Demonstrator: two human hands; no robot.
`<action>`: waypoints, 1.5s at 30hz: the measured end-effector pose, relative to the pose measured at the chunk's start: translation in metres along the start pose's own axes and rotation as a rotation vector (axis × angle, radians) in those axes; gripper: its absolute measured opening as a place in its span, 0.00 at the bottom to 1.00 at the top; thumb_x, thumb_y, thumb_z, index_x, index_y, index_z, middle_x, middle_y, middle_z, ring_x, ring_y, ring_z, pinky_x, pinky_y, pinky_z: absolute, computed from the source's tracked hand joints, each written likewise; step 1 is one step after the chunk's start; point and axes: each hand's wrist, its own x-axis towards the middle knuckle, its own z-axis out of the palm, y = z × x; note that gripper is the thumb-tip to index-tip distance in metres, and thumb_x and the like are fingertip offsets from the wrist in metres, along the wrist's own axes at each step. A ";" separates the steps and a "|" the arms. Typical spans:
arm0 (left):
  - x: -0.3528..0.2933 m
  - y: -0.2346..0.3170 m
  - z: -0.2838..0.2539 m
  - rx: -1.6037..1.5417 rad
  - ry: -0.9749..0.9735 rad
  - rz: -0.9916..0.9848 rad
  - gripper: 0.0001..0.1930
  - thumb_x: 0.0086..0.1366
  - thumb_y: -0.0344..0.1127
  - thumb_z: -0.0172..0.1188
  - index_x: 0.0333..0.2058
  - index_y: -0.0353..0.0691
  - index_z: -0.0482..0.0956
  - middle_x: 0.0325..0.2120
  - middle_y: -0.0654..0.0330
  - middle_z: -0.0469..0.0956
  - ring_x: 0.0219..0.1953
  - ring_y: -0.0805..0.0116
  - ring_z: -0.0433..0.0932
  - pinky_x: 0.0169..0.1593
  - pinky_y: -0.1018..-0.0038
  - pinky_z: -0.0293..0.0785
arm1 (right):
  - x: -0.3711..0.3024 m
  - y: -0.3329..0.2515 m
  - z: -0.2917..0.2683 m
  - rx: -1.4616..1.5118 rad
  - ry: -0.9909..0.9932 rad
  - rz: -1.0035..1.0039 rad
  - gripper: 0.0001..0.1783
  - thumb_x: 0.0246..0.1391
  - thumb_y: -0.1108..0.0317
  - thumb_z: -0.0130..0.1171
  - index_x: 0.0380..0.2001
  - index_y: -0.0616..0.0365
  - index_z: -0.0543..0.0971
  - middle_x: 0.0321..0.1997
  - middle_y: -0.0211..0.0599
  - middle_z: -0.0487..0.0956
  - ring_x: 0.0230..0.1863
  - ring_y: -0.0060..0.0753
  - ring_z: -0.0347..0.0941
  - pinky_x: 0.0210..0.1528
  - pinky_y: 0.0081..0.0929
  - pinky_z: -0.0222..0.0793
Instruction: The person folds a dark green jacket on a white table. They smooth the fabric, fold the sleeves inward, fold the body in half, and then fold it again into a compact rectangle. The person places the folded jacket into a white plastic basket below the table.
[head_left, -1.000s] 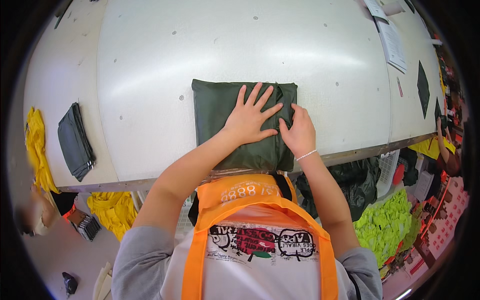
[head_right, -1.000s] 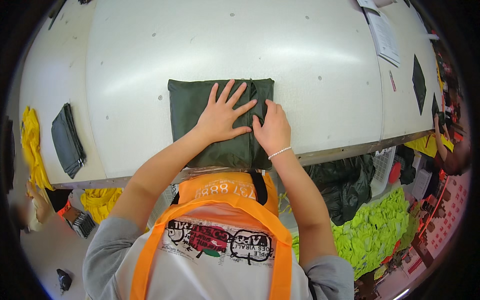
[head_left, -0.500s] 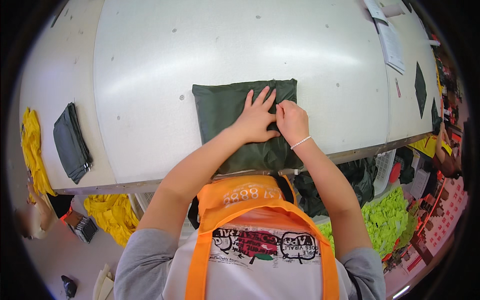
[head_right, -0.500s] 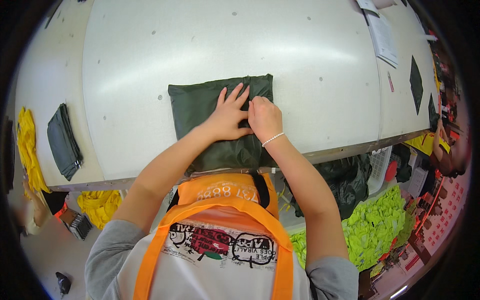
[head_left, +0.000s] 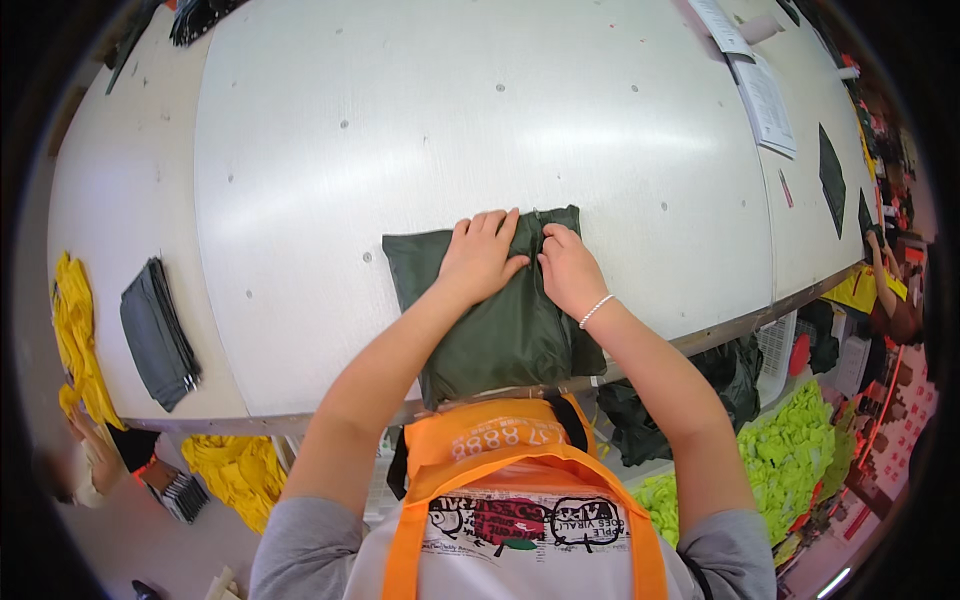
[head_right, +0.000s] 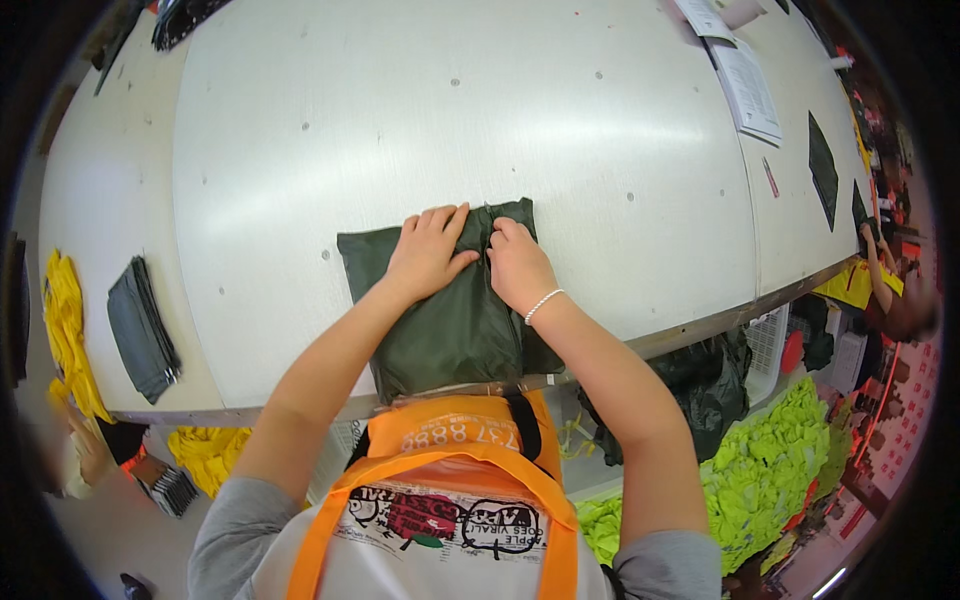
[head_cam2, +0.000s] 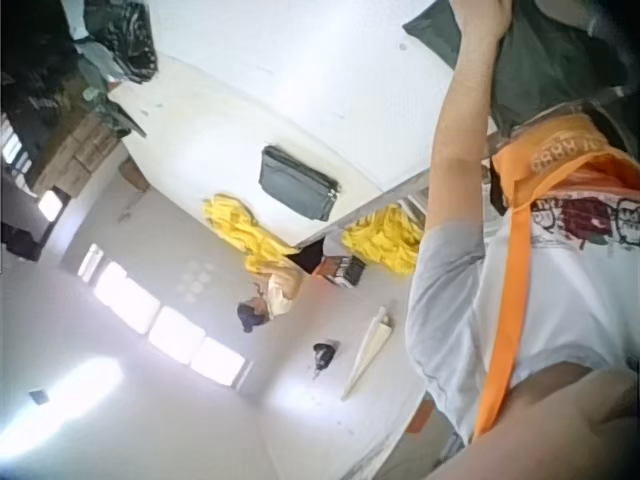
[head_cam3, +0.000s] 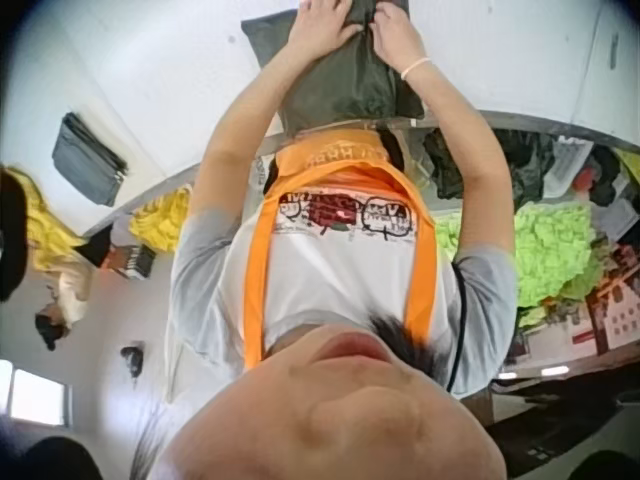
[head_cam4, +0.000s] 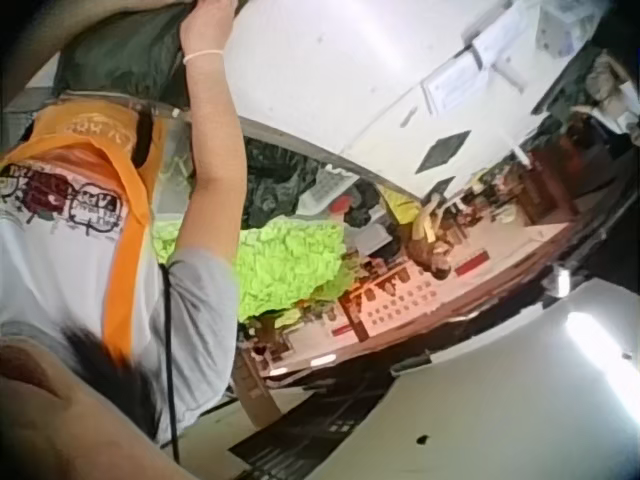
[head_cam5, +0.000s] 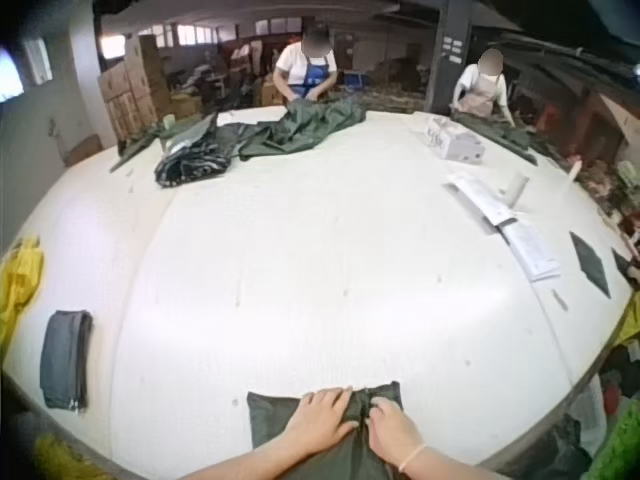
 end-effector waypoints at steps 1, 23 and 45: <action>0.001 0.000 -0.001 -0.017 -0.017 -0.010 0.34 0.60 0.48 0.57 0.60 0.36 0.61 0.52 0.52 0.67 0.56 0.56 0.64 0.58 0.61 0.57 | 0.007 0.004 0.000 0.039 -0.011 0.019 0.06 0.56 0.73 0.50 0.35 0.64 0.74 0.44 0.47 0.73 0.44 0.49 0.71 0.47 0.36 0.69; 0.056 0.012 0.024 -0.167 0.063 -0.469 0.16 0.61 0.50 0.55 0.28 0.45 0.83 0.27 0.59 0.80 0.36 0.58 0.77 0.42 0.61 0.64 | -0.013 0.005 -0.041 -0.080 -0.369 -0.088 0.04 0.46 0.75 0.50 0.29 0.60 0.69 0.27 0.47 0.75 0.31 0.53 0.74 0.34 0.45 0.70; -0.018 0.114 -0.056 0.026 0.508 -0.032 0.25 0.53 0.46 0.66 0.46 0.37 0.75 0.42 0.48 0.76 0.45 0.55 0.74 0.45 0.63 0.68 | -0.156 0.064 -0.027 1.317 0.236 0.813 0.31 0.60 0.50 0.52 0.55 0.66 0.66 0.55 0.42 0.72 0.53 0.34 0.69 0.56 0.31 0.63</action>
